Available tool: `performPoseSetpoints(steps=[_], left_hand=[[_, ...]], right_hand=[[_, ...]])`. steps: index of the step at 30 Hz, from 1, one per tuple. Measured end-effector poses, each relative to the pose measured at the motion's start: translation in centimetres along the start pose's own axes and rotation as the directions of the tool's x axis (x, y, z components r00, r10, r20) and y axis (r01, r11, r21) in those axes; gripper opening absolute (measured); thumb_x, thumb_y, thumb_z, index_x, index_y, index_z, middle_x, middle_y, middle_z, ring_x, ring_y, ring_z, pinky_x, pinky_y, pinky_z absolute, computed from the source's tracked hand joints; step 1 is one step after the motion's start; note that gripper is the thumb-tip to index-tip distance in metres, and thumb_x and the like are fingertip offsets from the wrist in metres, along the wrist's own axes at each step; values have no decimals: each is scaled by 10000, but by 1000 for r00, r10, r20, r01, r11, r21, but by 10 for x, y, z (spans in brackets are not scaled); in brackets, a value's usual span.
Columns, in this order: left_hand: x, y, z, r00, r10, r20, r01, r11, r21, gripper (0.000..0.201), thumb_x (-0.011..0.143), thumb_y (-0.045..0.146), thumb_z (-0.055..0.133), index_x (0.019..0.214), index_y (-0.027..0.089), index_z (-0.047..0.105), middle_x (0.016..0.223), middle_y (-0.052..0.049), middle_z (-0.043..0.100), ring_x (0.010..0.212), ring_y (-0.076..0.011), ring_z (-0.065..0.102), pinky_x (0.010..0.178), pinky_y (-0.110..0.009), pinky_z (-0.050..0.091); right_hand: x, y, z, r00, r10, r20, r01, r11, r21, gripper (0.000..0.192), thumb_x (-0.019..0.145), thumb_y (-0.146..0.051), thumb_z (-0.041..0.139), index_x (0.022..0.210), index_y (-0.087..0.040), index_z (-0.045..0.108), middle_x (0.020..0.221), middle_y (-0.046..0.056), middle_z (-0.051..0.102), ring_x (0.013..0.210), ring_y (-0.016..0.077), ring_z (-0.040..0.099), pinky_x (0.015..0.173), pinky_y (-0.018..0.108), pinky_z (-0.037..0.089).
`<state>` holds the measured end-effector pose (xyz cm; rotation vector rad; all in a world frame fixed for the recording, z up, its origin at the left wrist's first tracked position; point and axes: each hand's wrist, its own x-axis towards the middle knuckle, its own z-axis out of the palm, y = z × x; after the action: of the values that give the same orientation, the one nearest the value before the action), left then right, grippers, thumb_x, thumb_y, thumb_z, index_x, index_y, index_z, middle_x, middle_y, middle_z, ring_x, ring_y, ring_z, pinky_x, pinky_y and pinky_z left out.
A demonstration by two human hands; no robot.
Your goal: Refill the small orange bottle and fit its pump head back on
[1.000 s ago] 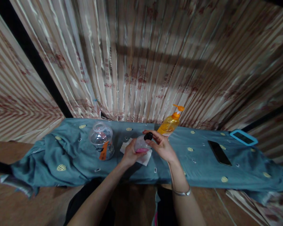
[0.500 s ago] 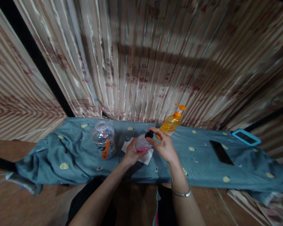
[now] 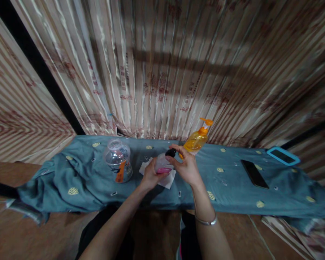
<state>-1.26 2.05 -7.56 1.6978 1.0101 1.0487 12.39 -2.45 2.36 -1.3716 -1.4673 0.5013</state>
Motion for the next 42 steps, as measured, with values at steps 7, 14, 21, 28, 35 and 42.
performPoseSetpoints(steps=[7, 14, 21, 28, 35, 42], left_hand=[[0, 2, -1, 1000, -1, -20, 2, 999, 40, 503, 597, 238, 795, 1046, 185, 573, 954, -18, 649, 909, -217, 625, 826, -358, 502], [0, 2, -1, 999, 11, -39, -8, 997, 73, 637, 569, 231, 815, 1140, 185, 537, 1085, -59, 633, 1065, -264, 603, 956, -420, 468], [-2, 1, -1, 999, 33, -26, -30, 995, 95, 726, 591, 214, 784, 1235, 185, 452, 1182, -91, 602, 1122, -276, 584, 985, -435, 454], [-2, -1, -2, 999, 13, -33, -10, 997, 78, 756, 585, 209, 777, 1253, 169, 426, 1236, -106, 583, 1162, -274, 561, 1007, -422, 436], [-1, -1, -4, 1000, -5, -18, 5, 1000, 15, 623, 606, 210, 767, 1167, 181, 497, 1125, -79, 640, 1075, -264, 604, 955, -410, 463], [5, -11, 3, 995, -95, -33, 82, 957, -278, 528, 611, 286, 775, 1054, 191, 504, 980, -36, 669, 889, -210, 655, 809, -336, 522]], right_hand=[[6, 24, -19, 998, 49, -43, -42, 987, 153, 383, 802, -436, 585, 1100, -198, 552, 1153, 94, 656, 1068, 189, 613, 937, 359, 478], [-21, 103, -32, 960, 278, 44, -240, 889, -390, 175, 748, -177, 665, 920, -154, 642, 871, 36, 690, 832, 212, 648, 815, 443, 502], [-49, 119, -19, 929, 313, 200, -131, 780, -612, 268, 799, -153, 626, 1066, -143, 609, 1055, 85, 685, 1011, 229, 634, 931, 461, 479], [-48, 102, -29, 956, 264, 131, -137, 792, -595, 507, 804, -156, 617, 1274, -28, 477, 1315, 227, 551, 1251, 296, 491, 1066, 477, 364], [-47, 70, -22, 965, 232, 125, -175, 919, -353, 563, 816, -341, 610, 1299, -82, 478, 1284, 168, 605, 1167, 250, 574, 1011, 386, 434], [-46, 73, -17, 963, 249, 104, -217, 944, -249, 551, 813, -396, 589, 1267, -95, 508, 1240, 174, 631, 1118, 252, 602, 975, 403, 452]])
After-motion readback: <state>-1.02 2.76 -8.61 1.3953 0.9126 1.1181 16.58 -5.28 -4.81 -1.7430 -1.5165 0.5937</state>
